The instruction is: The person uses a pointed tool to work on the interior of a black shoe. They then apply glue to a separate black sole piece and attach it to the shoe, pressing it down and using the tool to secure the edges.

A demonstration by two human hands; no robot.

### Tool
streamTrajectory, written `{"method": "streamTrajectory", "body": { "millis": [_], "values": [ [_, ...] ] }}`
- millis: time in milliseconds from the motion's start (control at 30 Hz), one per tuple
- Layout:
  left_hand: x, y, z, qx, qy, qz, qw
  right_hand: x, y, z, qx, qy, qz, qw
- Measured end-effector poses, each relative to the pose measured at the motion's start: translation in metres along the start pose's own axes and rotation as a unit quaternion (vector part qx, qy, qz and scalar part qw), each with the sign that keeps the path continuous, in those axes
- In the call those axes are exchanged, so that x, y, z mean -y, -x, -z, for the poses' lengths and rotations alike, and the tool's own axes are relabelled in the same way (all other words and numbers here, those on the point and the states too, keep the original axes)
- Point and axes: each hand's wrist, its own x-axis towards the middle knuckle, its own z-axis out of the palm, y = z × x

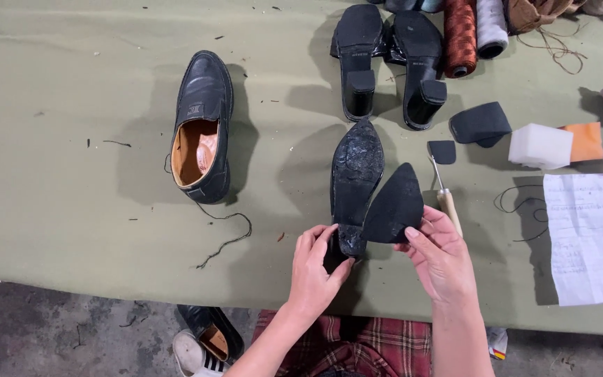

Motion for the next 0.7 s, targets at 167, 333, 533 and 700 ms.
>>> {"method": "streamTrajectory", "body": {
  "millis": [167, 333, 533, 700],
  "values": [
    [0.01, 0.004, -0.019, -0.078, -0.054, -0.078, 0.992, 0.024, -0.01, -0.033, -0.077, 0.101, 0.053, 0.99],
    [0.004, 0.005, -0.019, -0.098, -0.075, -0.117, 0.985, 0.062, -0.022, -0.062, -0.105, 0.201, 0.085, 0.97],
    [-0.002, 0.005, -0.013, -0.121, -0.099, -0.148, 0.976, 0.065, -0.038, -0.072, -0.127, 0.25, 0.101, 0.955],
    [-0.006, 0.009, -0.009, -0.114, -0.093, -0.151, 0.977, 0.064, -0.042, -0.082, -0.089, 0.223, 0.091, 0.966]
  ]
}}
